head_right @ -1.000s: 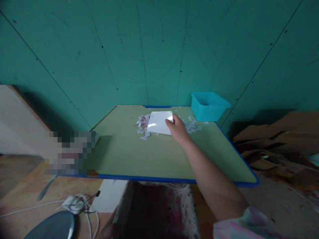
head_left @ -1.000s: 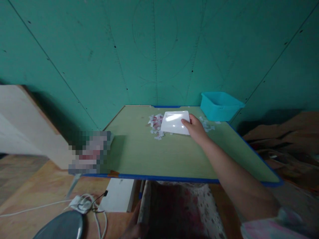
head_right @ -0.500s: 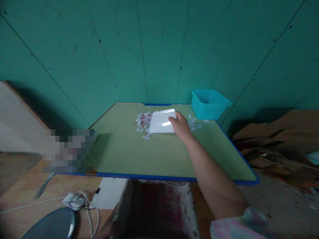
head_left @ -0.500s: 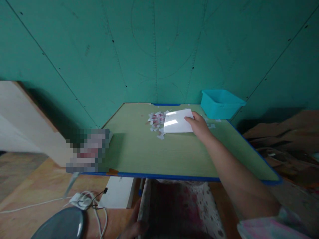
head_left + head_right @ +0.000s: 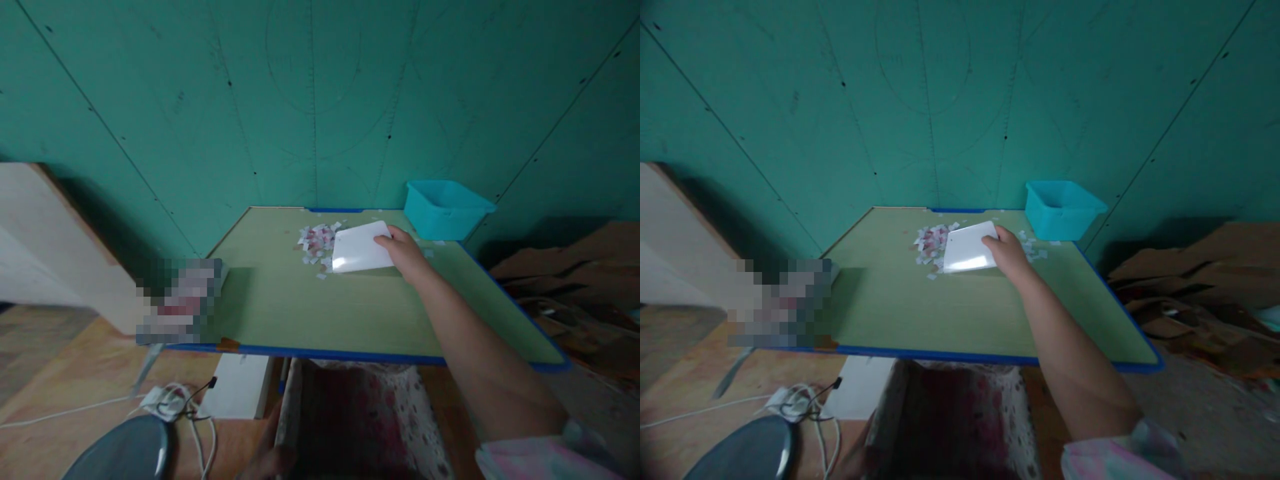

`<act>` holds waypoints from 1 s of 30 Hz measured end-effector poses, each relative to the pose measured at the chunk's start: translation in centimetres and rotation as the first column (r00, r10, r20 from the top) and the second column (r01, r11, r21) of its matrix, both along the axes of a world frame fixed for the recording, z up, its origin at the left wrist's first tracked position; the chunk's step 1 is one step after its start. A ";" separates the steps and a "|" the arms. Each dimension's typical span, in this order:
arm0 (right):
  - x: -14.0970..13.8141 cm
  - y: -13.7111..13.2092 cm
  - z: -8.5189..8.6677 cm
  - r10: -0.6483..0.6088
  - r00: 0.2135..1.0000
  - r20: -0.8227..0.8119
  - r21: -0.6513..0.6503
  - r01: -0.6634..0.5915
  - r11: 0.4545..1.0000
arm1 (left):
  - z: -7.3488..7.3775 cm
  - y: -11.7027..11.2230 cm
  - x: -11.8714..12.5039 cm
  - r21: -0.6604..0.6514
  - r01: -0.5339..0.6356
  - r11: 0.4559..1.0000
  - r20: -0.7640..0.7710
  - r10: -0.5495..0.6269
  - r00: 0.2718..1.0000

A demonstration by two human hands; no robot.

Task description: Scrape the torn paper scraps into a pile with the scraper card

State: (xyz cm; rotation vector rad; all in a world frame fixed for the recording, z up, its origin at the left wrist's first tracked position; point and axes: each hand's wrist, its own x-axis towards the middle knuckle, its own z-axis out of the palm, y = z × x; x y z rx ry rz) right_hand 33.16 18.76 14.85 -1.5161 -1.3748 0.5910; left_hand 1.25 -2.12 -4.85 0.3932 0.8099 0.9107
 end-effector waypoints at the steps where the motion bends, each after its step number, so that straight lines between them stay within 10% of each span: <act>1: 0.0 0.0 0.0 0.004 1.000 0.013 -0.008 -0.004 1.000 | -0.3 0.2 -0.3 -0.010 0.004 1.000 -0.019 -0.004 1.000; 15: 0.0 -0.1 0.5 -0.120 0.992 0.049 0.020 0.119 0.993 | 2.2 -0.2 1.0 -0.041 -0.033 0.999 -0.023 0.032 0.999; 24: 0.0 -0.3 0.9 -0.118 0.986 0.116 0.039 0.115 0.993 | 0.9 -0.4 1.7 -0.032 -0.131 0.991 -0.026 0.131 0.991; 30: 0.1 -0.2 0.8 -0.170 0.984 0.054 0.112 0.164 0.980 | 2.2 0.4 0.7 -0.141 0.017 0.990 -0.017 -0.020 1.000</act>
